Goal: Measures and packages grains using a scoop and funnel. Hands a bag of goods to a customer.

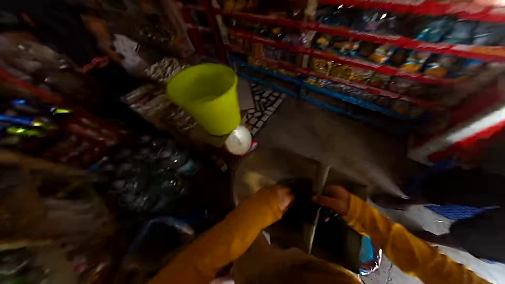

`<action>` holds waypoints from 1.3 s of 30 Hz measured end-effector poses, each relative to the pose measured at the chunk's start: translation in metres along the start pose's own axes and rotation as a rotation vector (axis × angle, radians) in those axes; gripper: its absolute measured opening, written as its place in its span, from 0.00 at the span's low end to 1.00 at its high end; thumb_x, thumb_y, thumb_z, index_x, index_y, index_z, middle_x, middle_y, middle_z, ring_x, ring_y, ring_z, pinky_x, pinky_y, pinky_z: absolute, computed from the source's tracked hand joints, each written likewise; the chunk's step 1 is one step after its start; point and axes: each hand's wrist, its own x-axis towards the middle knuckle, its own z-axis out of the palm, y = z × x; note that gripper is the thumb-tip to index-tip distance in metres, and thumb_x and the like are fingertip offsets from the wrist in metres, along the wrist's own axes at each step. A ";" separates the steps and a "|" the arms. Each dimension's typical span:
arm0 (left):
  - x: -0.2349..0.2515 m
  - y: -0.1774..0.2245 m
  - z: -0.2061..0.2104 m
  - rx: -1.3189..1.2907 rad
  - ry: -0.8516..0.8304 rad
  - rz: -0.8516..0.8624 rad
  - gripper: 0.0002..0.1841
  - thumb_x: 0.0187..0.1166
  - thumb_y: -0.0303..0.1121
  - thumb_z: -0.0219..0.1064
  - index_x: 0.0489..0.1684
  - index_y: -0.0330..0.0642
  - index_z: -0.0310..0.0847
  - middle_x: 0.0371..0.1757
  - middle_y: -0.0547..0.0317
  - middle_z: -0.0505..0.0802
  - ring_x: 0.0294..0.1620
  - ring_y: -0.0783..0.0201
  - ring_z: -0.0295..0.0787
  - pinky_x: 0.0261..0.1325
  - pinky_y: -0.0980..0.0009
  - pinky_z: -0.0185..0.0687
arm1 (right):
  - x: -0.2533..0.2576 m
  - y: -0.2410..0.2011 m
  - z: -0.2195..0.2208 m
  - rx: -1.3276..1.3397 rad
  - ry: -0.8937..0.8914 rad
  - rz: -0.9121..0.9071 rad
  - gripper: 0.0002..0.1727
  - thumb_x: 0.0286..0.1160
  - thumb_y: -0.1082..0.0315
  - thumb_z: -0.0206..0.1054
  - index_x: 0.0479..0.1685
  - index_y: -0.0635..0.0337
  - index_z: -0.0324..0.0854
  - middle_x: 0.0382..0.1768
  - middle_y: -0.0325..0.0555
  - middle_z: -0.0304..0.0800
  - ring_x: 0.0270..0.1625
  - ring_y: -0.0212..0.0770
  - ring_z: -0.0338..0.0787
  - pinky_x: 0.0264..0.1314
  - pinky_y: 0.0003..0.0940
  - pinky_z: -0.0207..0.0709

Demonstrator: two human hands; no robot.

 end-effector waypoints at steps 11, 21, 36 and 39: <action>-0.039 -0.352 -0.224 0.007 0.657 -0.062 0.14 0.85 0.21 0.57 0.56 0.18 0.83 0.50 0.24 0.92 0.53 0.31 0.91 0.64 0.38 0.80 | 0.127 -0.142 0.013 -0.290 0.301 -0.197 0.20 0.64 0.51 0.71 0.40 0.61 0.83 0.25 0.21 0.86 0.26 0.13 0.85 0.33 0.17 0.83; 0.077 -0.304 -0.298 0.356 -0.113 0.725 0.44 0.69 0.51 0.79 0.84 0.36 0.68 0.81 0.34 0.74 0.82 0.36 0.68 0.77 0.44 0.68 | 0.197 -0.209 0.067 0.042 0.334 -0.313 0.08 0.72 0.44 0.72 0.43 0.29 0.89 0.33 0.11 0.92 0.32 0.13 0.89 0.33 0.14 0.85; 0.114 -0.263 -0.254 0.232 -0.449 0.527 0.23 0.88 0.37 0.62 0.76 0.35 0.74 0.56 0.32 0.90 0.59 0.36 0.88 0.62 0.42 0.79 | 0.193 -0.200 0.097 0.184 0.488 -0.323 0.09 0.69 0.51 0.75 0.43 0.38 0.88 0.29 0.22 0.92 0.25 0.20 0.89 0.26 0.18 0.86; 0.110 -0.246 -0.267 0.398 -0.451 0.616 0.21 0.89 0.32 0.57 0.75 0.28 0.75 0.65 0.29 0.85 0.66 0.34 0.83 0.67 0.42 0.74 | 0.189 -0.198 0.104 0.202 0.538 -0.283 0.06 0.69 0.52 0.74 0.39 0.36 0.88 0.27 0.21 0.92 0.24 0.21 0.88 0.23 0.18 0.85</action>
